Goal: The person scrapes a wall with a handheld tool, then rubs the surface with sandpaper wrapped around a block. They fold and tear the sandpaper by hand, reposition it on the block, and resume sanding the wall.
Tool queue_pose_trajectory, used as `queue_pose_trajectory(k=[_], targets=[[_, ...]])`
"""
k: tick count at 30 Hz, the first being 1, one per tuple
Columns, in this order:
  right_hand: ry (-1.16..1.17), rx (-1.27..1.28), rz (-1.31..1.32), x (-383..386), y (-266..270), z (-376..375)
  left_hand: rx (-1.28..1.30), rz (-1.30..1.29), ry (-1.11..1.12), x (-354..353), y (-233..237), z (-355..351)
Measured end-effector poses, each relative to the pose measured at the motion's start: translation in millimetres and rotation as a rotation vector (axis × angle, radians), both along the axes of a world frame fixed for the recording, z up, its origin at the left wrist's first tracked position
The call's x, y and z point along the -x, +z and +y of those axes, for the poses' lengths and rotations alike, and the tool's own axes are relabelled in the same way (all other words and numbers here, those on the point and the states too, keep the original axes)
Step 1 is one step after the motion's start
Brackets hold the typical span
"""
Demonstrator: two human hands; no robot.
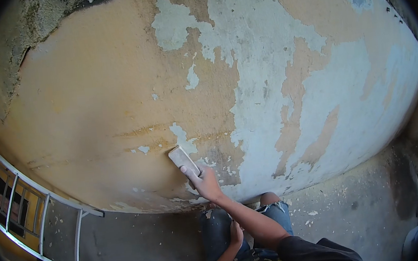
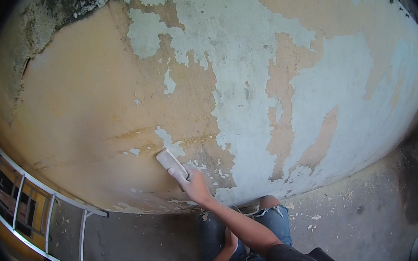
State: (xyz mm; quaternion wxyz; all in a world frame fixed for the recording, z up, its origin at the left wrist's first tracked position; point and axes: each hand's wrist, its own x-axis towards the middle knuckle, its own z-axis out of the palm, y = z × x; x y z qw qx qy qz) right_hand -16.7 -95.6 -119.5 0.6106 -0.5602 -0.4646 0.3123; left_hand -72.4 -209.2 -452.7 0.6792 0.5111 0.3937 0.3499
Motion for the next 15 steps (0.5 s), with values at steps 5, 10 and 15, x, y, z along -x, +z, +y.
queue_pose_trajectory(k=[5,10,15], targets=[[-0.047,0.055,0.28,14,-57,-18,-0.537,0.055,0.075,-3,-11,-5],[0.005,0.057,0.099,6,19,3,-0.286,0.091,0.008,1,4,-7],[0.037,-0.014,0.089,14,-2,7,-0.029,0.055,0.03,0,37,-9]])
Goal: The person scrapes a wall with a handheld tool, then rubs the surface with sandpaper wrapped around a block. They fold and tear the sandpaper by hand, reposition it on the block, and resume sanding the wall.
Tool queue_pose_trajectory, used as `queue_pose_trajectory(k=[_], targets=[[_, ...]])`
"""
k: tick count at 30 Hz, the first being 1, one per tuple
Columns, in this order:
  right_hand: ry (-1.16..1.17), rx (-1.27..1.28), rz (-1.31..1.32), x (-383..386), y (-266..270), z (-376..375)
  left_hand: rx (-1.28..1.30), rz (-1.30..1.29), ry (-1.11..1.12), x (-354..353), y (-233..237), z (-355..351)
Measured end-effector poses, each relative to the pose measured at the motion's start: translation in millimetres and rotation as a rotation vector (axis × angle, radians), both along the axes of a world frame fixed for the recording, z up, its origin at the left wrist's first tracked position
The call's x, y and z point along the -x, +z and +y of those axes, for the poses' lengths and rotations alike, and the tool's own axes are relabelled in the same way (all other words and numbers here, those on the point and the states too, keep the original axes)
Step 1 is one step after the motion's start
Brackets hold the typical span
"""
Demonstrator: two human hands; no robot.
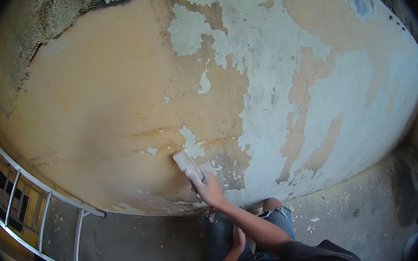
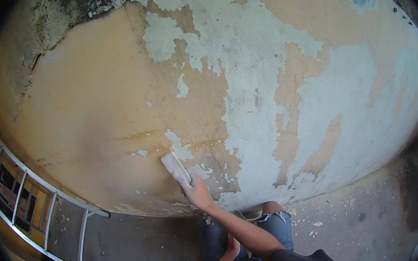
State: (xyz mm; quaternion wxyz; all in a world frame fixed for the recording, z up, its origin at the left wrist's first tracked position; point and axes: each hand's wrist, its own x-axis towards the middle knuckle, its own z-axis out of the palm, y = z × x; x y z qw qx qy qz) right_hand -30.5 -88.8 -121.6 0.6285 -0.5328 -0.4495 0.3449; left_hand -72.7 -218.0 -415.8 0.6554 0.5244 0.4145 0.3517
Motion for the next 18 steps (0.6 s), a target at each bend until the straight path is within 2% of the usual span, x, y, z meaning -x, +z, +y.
queue_pose_trajectory(k=[1,3,4,6,7,10,11,12,13,14,16,18], targets=[[0.008,-0.011,-0.013,3,-12,-8,-0.181,0.015,0.009,1,-24,-1],[-0.046,0.036,0.033,5,-21,-21,-0.489,0.136,0.01,0,-30,0],[-0.038,0.041,0.031,4,-24,-15,-0.483,0.137,0.018,-3,-34,3],[0.1,0.051,0.122,14,-6,-13,-0.274,0.104,-0.143,7,-71,3],[0.1,0.024,0.154,24,-24,1,-0.199,0.05,-0.151,7,-76,2],[0.039,-0.082,0.21,36,-14,-4,-0.193,-0.12,-0.099,1,-97,3],[-0.012,-0.017,0.108,31,-16,-10,-0.203,-0.199,-0.078,0,-114,2],[-0.001,-0.021,0.107,27,-27,-13,-0.191,-0.308,-0.073,-2,-108,3],[-0.092,-0.081,-0.018,22,-43,-15,-0.359,-0.099,0.054,-6,-102,0],[-0.185,-0.141,-0.145,18,-52,-15,-0.361,-0.1,0.062,-5,-87,3],[-0.224,-0.191,-0.172,4,-35,-14,-0.335,0.042,-0.004,-2,-55,6],[-0.034,0.016,-0.211,-17,4,-8,0.073,-0.098,-0.006,-4,-7,1]])
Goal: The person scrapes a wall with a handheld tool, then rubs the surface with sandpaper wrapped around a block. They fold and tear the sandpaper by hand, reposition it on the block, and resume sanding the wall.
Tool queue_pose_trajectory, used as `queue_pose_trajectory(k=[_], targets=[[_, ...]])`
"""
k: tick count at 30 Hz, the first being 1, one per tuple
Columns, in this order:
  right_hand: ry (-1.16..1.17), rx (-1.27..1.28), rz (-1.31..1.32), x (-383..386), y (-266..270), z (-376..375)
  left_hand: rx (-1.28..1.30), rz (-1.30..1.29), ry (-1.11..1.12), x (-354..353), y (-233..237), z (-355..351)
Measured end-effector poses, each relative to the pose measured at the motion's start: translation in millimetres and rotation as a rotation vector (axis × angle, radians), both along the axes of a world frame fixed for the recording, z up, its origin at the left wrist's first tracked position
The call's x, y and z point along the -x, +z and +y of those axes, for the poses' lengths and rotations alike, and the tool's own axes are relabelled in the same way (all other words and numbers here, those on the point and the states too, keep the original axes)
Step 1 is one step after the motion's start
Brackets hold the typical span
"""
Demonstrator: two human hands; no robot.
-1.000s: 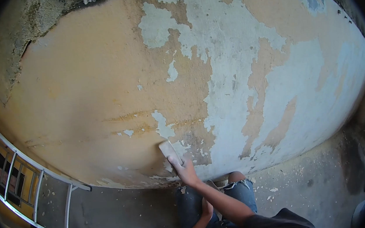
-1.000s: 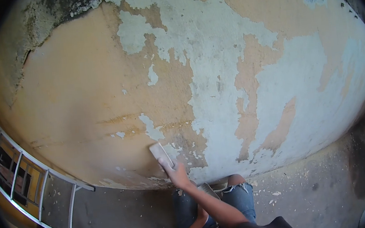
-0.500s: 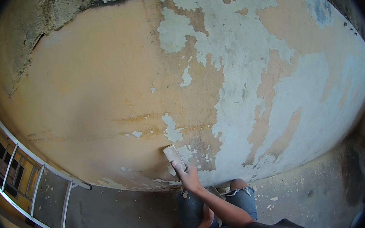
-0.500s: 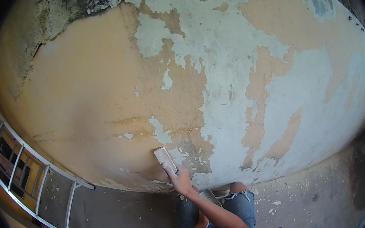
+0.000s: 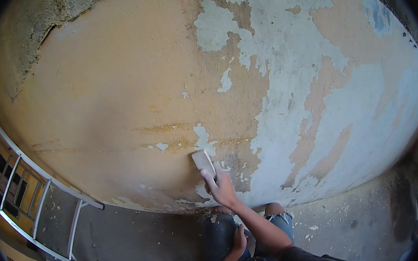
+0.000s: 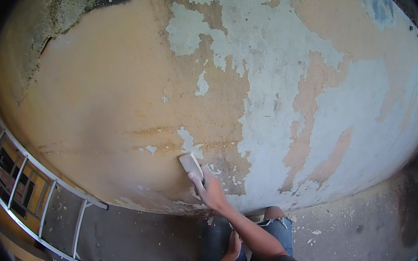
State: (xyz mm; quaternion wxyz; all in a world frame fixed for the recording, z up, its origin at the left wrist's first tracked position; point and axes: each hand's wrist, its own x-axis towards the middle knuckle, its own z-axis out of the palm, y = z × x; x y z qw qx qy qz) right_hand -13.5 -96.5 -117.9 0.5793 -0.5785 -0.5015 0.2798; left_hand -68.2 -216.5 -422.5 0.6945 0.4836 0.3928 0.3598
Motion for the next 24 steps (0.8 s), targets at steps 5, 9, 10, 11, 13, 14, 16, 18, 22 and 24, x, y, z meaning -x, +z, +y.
queue_pose_trajectory(k=[5,9,10,11,13,14,16,18,22,24], targets=[[0.087,-0.183,0.056,-1,108,12,0.194,0.073,0.054,-3,-16,1],[0.05,-0.02,0.072,6,39,-2,0.145,0.13,0.004,1,-23,6],[0.052,0.074,0.059,8,5,-4,0.136,0.119,0.005,-1,-27,7],[0.056,0.067,0.051,12,-8,-6,0.02,0.078,-0.005,-1,-32,6],[-0.037,-0.002,0.125,20,-22,-9,-0.093,0.042,-0.011,-3,-35,9],[-0.034,-0.033,0.104,17,-3,-6,-0.024,0.062,-0.017,-4,-37,9],[-0.036,-0.139,0.095,7,60,4,0.124,0.114,-0.029,0,-36,5],[-0.041,-0.234,0.095,2,81,9,0.117,0.087,0.042,1,-6,-1],[0.073,0.046,0.139,1,30,-9,0.227,0.031,0.077,-1,-27,4],[0.161,0.102,0.28,6,4,-22,0.254,-0.018,0.066,-13,-30,12]])
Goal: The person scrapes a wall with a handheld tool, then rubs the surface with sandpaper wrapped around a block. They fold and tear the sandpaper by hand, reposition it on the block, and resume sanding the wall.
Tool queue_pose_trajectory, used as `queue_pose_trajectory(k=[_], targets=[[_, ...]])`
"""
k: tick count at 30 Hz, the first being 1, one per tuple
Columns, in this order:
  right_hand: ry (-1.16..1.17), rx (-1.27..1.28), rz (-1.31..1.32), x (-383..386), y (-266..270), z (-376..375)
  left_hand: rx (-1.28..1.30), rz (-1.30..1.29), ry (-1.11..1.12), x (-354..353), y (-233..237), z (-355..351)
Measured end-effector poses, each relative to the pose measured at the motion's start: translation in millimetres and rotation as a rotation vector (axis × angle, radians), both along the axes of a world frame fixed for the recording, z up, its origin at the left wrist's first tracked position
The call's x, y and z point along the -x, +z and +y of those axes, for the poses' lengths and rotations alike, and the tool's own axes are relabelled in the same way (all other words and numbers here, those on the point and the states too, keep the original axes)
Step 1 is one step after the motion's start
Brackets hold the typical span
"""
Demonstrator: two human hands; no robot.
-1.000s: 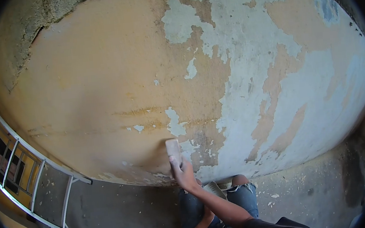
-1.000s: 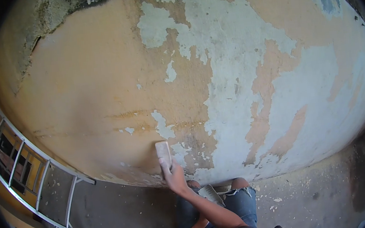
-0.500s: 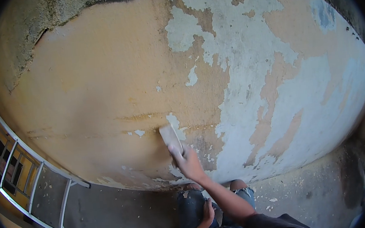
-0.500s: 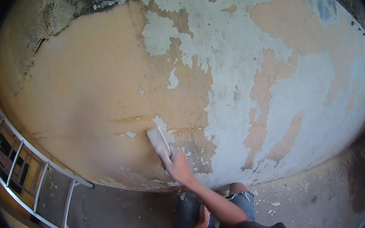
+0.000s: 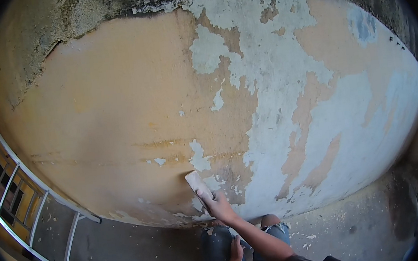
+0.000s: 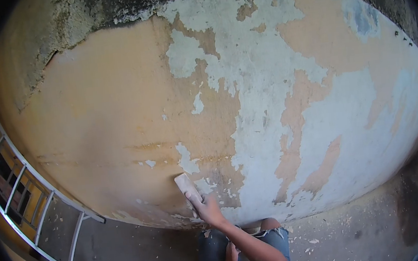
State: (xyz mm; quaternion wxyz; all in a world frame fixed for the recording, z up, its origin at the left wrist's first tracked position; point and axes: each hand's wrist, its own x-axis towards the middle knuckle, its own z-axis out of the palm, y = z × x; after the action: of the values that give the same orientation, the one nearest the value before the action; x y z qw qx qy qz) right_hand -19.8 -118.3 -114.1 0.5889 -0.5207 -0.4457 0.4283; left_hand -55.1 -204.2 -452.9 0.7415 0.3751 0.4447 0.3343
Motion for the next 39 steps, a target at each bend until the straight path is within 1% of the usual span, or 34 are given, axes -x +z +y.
queue_pose_trajectory(k=[2,3,4,6,8,10,12,13,14,16,17,18,19,20,21,22,24,25,26,27,28,30,31,32,33,34,35,36,37,38,39], targets=[[0.021,0.126,-0.068,-16,17,-10,-0.063,0.054,-0.032,6,6,-7],[-0.019,0.002,-0.091,-23,27,-9,-0.094,0.127,-0.043,9,29,-12],[-0.064,-0.118,-0.115,-32,36,-8,-0.105,0.122,-0.041,11,24,-12],[-0.166,-0.246,-0.305,-57,67,-17,-0.038,0.049,0.007,9,17,-9],[-0.167,-0.184,-0.373,-80,115,-43,0.002,0.0,0.02,9,20,-12],[-0.3,-0.322,-0.711,-111,130,-48,0.044,-0.064,0.068,10,29,-8],[-0.371,-0.233,-0.822,-130,161,-64,0.007,0.029,0.067,8,39,-12],[-0.419,-0.308,-0.819,-133,174,-68,-0.042,0.057,0.063,7,40,-13],[-0.458,-0.385,-0.816,-133,187,-71,-0.117,0.106,-0.008,8,36,-12],[-0.506,-0.44,-0.906,-127,214,-73,-0.236,0.276,-0.081,3,4,-9],[-0.475,-0.439,-0.925,-124,222,-69,-0.331,0.367,-0.044,0,15,-14],[-0.444,-0.435,-0.942,-119,228,-65,-0.411,0.365,-0.018,-12,-47,-11],[-0.401,-0.438,-0.942,-114,229,-56,-0.356,0.283,-0.001,-12,-38,-10],[-0.359,-0.429,-0.94,-110,224,-44,-0.274,0.269,-0.052,-1,-6,-10],[-0.269,-0.493,-0.92,-103,214,-31,-0.241,0.272,-0.047,2,8,-8],[-0.143,-0.358,-0.996,-96,208,-24,-0.209,0.277,-0.048,3,18,-8],[-0.02,-0.434,-1.377,-82,188,-6,-0.158,0.243,-0.03,9,48,-10],[-0.013,-0.444,-1.389,-78,190,-6,-0.119,0.229,-0.027,13,59,-10],[-0.083,-0.425,-1.366,-72,195,-8,-0.124,0.214,-0.017,17,66,-9],[-0.147,-0.403,-1.348,-67,201,-10,-0.212,0.26,-0.011,19,69,-9],[-0.228,-0.448,-1.215,-67,211,-12,-0.293,0.302,-0.002,18,69,-10],[-0.347,-0.559,-1.061,-59,226,-17,-0.33,0.277,0.031,12,55,-11],[-0.322,-0.558,-1.163,-58,223,-12,-0.356,0.282,0.006,11,51,-12],[-0.207,-0.485,-1.265,-54,216,-5,-0.385,0.295,-0.023,15,65,-10],[-0.164,-0.404,-1.399,-54,202,2,-0.253,0.255,-0.03,20,81,-10],[-0.127,-0.322,-1.522,-53,191,5,-0.251,0.256,-0.035,17,66,-15],[-0.14,-0.34,-1.52,-52,195,0,-0.47,0.296,0.077,8,40,-18],[-0.195,-0.477,-1.438,-46,209,-6,-0.688,0.327,0.202,6,39,-14],[-0.252,-0.515,-1.32,-48,218,-6,-0.506,0.26,0.107,6,37,-12],[-0.305,-0.537,-1.204,-48,223,-9,-0.494,0.248,0.113,5,41,-8],[-0.281,-0.461,-1.315,-37,218,-7,-0.374,0.231,0.055,7,43,-8]])
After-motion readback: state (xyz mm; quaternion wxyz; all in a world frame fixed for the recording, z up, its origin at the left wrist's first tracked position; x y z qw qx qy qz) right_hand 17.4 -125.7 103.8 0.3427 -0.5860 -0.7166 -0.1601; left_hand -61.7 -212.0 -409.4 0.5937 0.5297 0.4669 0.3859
